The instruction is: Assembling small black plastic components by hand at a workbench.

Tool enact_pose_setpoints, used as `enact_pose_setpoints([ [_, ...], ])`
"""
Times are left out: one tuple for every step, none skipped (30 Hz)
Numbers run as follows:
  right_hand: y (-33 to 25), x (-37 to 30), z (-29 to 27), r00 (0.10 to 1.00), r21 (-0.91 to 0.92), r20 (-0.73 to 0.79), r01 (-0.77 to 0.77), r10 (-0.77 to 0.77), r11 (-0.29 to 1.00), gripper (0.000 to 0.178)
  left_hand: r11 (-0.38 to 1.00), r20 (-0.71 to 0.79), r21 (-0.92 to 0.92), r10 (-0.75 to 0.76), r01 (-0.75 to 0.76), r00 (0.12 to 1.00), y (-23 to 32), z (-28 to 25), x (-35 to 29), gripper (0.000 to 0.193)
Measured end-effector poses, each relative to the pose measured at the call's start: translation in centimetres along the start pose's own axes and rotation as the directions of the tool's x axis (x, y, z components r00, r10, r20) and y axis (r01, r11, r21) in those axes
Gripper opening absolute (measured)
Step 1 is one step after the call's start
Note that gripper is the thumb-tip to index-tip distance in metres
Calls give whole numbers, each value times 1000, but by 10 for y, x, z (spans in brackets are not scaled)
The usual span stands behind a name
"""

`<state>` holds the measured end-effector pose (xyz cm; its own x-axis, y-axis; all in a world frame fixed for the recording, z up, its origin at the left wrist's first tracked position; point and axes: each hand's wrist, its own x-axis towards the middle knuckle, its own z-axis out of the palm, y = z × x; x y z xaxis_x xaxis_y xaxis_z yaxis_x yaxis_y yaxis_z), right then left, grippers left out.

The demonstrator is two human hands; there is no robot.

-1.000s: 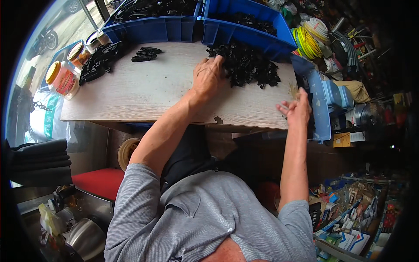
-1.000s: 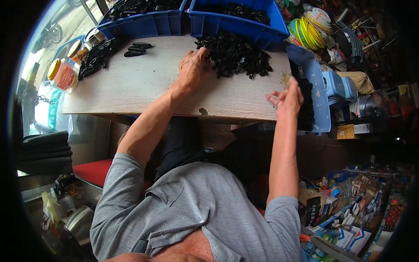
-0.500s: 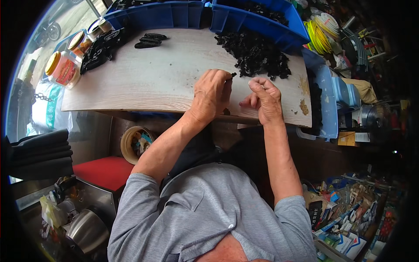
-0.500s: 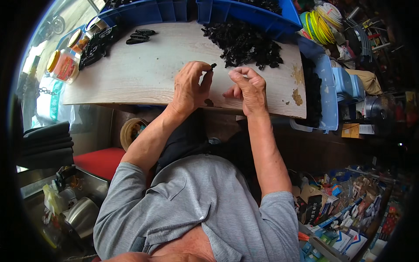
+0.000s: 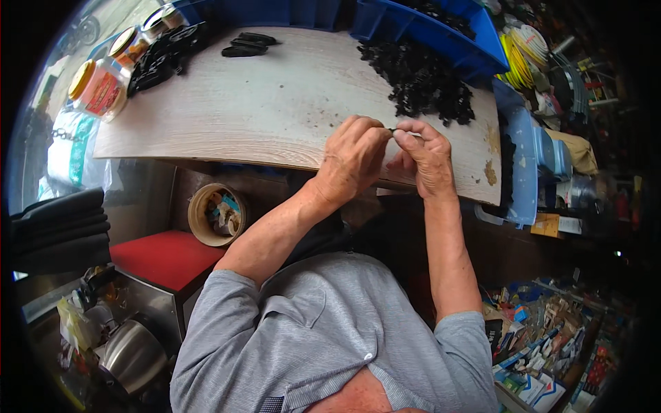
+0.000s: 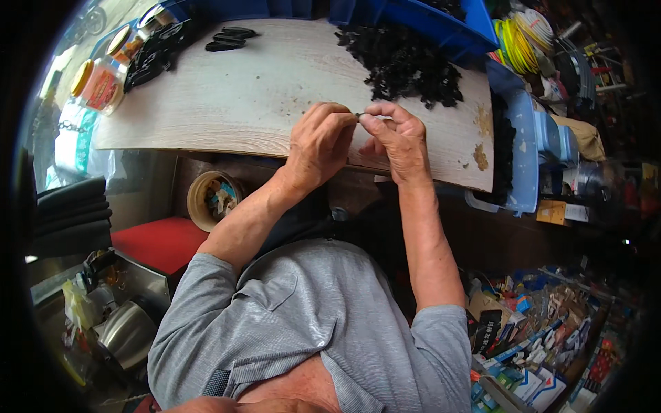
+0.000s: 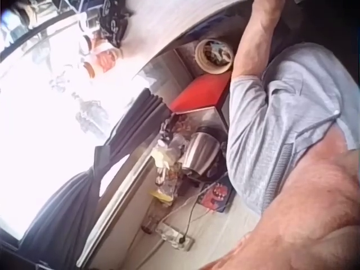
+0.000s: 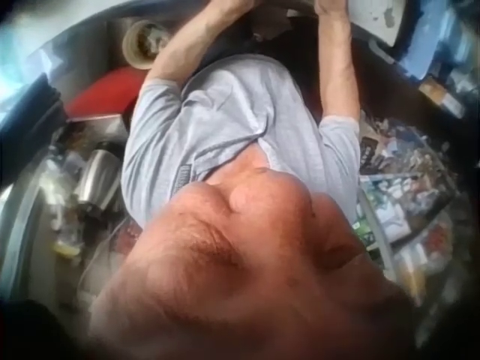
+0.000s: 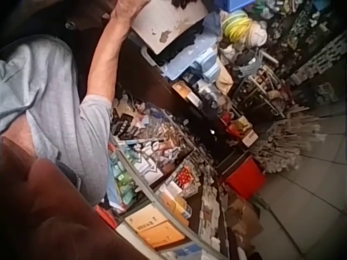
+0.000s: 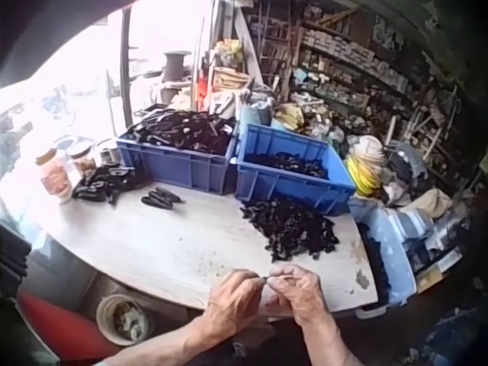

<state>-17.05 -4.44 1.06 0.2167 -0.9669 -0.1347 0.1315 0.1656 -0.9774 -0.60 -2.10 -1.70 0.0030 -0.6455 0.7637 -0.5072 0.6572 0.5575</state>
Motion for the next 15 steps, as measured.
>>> enact_pose_setpoints([
  [-1,-2,1,1000,5,15,-1,1,1000,25,1000,-20,-28,2,-3,1000,0,0,1,26],
  [-3,-2,0,1000,-31,-9,-16,15,999,25,999,-22,-45,-17,16,1000,2,-1,2,26],
  [-4,-2,-1,999,-67,-33,-31,28,997,24,999,-12,-46,-14,14,1000,0,1,1,26],
  [-1,-1,-3,1000,-48,-13,-20,19,999,21,999,-8,-50,-17,16,1000,1,-1,2,26],
  [-2,-2,-3,1000,-44,7,-19,20,999,21,998,-5,-61,-18,17,1000,3,-2,2,26],
  [-2,-2,-2,1000,-48,6,-18,18,999,19,999,-12,-43,-19,19,1000,3,-4,2,26],
  [-3,-3,-2,1000,-52,5,-16,16,999,18,997,-2,-74,-26,26,1000,3,-4,1,26],
  [-4,-4,0,1000,-60,20,-12,13,998,16,994,8,-106,-31,32,999,3,-6,0,26],
  [-2,-3,-1,999,-56,36,-9,11,998,16,995,3,-90,-31,31,1000,3,-11,-1,26],
  [1,-2,-3,999,-46,45,1,1,999,15,986,25,-139,-92,95,995,3,-13,-2,27],
  [3,-1,-4,999,-35,53,12,-10,999,14,970,51,-187,-151,158,987,3,-15,-1,28],
  [3,-1,-4,999,-9,44,4,-3,1000,12,978,-35,-148,-152,145,988,-5,-23,2,28],
  [3,-2,-4,999,-4,47,6,-6,1000,12,985,-117,-110,-147,134,982,-16,-35,8,29],
  [4,-3,-5,999,2,38,30,-30,1000,12,956,-165,-39,-293,290,942,-30,-51,12,28],
  [4,-3,-5,998,6,31,55,-55,998,12,948,-250,16,-305,319,919,-60,-67,20,24],
])
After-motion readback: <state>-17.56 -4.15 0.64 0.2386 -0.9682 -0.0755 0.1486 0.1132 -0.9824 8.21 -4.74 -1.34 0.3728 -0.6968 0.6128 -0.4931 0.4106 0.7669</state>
